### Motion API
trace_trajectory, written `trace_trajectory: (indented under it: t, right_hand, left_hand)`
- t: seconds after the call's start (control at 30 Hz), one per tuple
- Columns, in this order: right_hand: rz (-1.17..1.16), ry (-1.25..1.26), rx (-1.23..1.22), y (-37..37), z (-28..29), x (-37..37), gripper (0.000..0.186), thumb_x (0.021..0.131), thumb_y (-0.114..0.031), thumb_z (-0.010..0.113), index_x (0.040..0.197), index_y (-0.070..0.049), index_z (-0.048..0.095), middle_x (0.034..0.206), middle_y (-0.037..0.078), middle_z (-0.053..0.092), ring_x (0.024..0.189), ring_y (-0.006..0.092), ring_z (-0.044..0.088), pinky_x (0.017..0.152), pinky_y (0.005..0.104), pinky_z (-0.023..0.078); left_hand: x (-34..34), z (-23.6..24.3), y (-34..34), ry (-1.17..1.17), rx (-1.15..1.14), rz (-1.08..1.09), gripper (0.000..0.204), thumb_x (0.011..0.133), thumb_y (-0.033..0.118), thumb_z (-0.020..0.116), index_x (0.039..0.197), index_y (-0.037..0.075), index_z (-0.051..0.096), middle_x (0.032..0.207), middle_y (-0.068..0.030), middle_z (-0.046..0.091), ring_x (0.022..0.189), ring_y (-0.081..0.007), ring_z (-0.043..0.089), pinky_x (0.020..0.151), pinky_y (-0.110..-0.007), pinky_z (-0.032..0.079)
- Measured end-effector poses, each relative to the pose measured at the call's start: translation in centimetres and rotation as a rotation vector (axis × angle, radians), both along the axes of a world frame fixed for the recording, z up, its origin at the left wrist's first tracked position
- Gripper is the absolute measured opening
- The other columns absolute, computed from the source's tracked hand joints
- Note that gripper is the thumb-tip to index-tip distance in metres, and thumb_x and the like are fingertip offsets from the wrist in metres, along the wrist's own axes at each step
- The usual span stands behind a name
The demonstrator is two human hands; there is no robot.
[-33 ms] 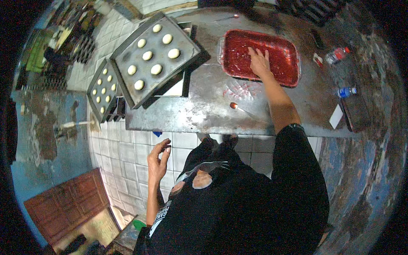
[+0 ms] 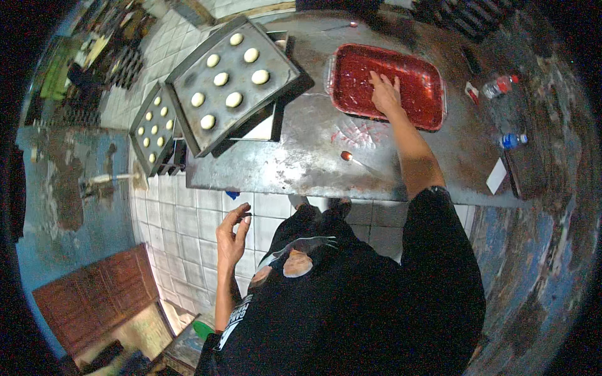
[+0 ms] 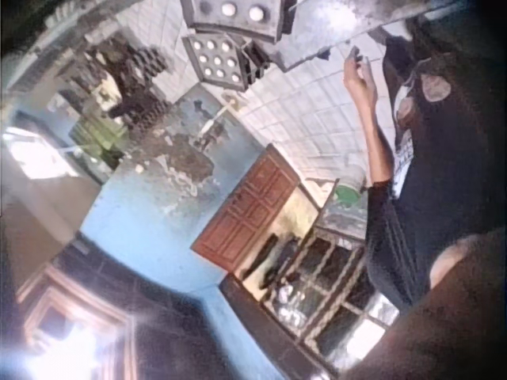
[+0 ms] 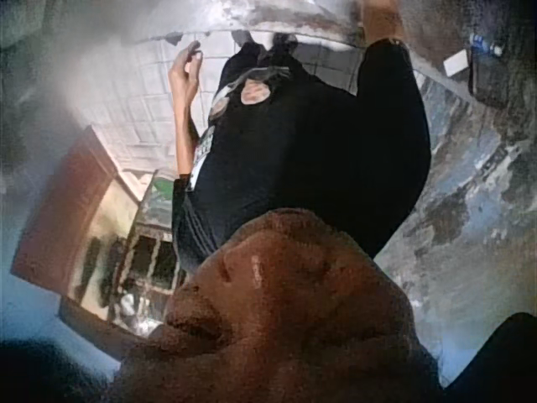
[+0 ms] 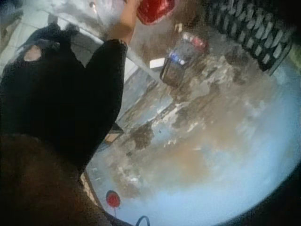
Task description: The person fills dough balls with a red jelly mixture by hand and places them onto baking trays.
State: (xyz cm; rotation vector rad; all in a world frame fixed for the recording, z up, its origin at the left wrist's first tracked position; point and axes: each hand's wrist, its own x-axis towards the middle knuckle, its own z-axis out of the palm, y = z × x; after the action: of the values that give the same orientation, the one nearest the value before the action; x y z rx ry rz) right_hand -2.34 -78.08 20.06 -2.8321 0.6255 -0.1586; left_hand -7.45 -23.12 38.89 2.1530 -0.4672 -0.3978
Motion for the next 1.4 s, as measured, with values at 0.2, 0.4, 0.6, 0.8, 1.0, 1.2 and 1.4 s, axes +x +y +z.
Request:
trace_trajectory:
  t: [0.2,0.4,0.6,0.8,1.0,1.2,1.4]
  right_hand:
    - [-0.126,-0.429,0.846,5.8,5.6,-0.3,0.059,0.096,-0.006,0.048,0.151,-0.001,0.031,0.128,0.004,0.069,0.127,0.0257,0.056,0.116,0.0412,0.030]
    - [0.048,-0.336,1.370,17.9,10.9,6.1,0.067,0.092,-0.003,0.051,0.153,0.005,0.024,0.129,0.011,0.067,0.126,0.0168,0.052,0.113,0.0295,0.031]
    - [0.327,-0.167,0.926,32.1,7.4,20.8,0.048,0.093,-0.002,0.045,0.140,-0.001,0.051,0.151,0.015,0.047,0.134,0.0281,0.050,0.114,0.0330,0.034]
    - [0.380,0.004,0.449,39.9,6.6,28.8,0.060,0.087,0.001,0.046,0.147,-0.002,0.038,0.130,0.018,0.064,0.137,0.0327,0.047,0.118,0.0486,0.027]
    - [0.442,-0.034,-0.234,43.0,10.1,27.0,0.064,0.081,0.002,0.058,0.143,-0.001,0.042,0.126,0.023,0.062,0.132,0.0361,0.050,0.119,0.0609,0.015]
    - [0.431,-0.141,-0.045,44.5,11.1,12.1,0.050,0.077,0.004,0.060,0.127,0.001,0.057,0.119,0.019,0.064,0.124,0.0351,0.054,0.115,0.0579,0.026]
    - [0.412,0.311,-0.102,44.3,4.1,2.6,0.067,0.089,-0.021,0.063,0.148,-0.006,0.037,0.150,0.014,0.045,0.141,0.0369,0.037,0.118,0.0616,0.019]
  left_hand:
    - [0.1,-0.6,2.3,-0.054,-0.041,0.116,0.030,0.094,0.011,0.065,0.121,-0.001,0.066,0.108,-0.0179,0.071,0.093,-0.0255,0.070,0.083,-0.035,0.054]
    - [5.5,-1.7,4.5,-0.041,-0.145,0.092,0.032,0.095,0.017,0.065,0.122,0.000,0.067,0.110,-0.0150,0.071,0.096,-0.0235,0.068,0.085,-0.034,0.052]
    - [13.2,-3.6,11.8,-0.021,-0.148,0.096,0.031,0.096,0.019,0.065,0.121,0.002,0.067,0.110,-0.0153,0.071,0.095,-0.0241,0.069,0.085,-0.034,0.053]
    - [19.7,-5.0,19.7,-0.007,-0.168,0.134,0.032,0.094,0.017,0.065,0.120,-0.001,0.066,0.107,-0.0198,0.070,0.094,-0.0298,0.070,0.084,-0.037,0.053]
    - [25.4,-6.7,23.2,0.059,-0.117,0.114,0.031,0.096,0.018,0.063,0.122,0.001,0.066,0.116,-0.0169,0.071,0.098,-0.0288,0.070,0.086,-0.037,0.054]
    - [28.7,-11.0,19.2,0.154,-0.190,0.201,0.053,0.099,0.030,0.062,0.135,-0.007,0.051,0.114,-0.0232,0.069,0.102,-0.0310,0.069,0.093,-0.037,0.052]
    - [31.5,-14.8,10.3,0.456,-0.257,0.406,0.088,0.092,0.054,0.064,0.145,-0.010,0.036,0.127,-0.0290,0.061,0.116,-0.0343,0.062,0.098,-0.038,0.047]
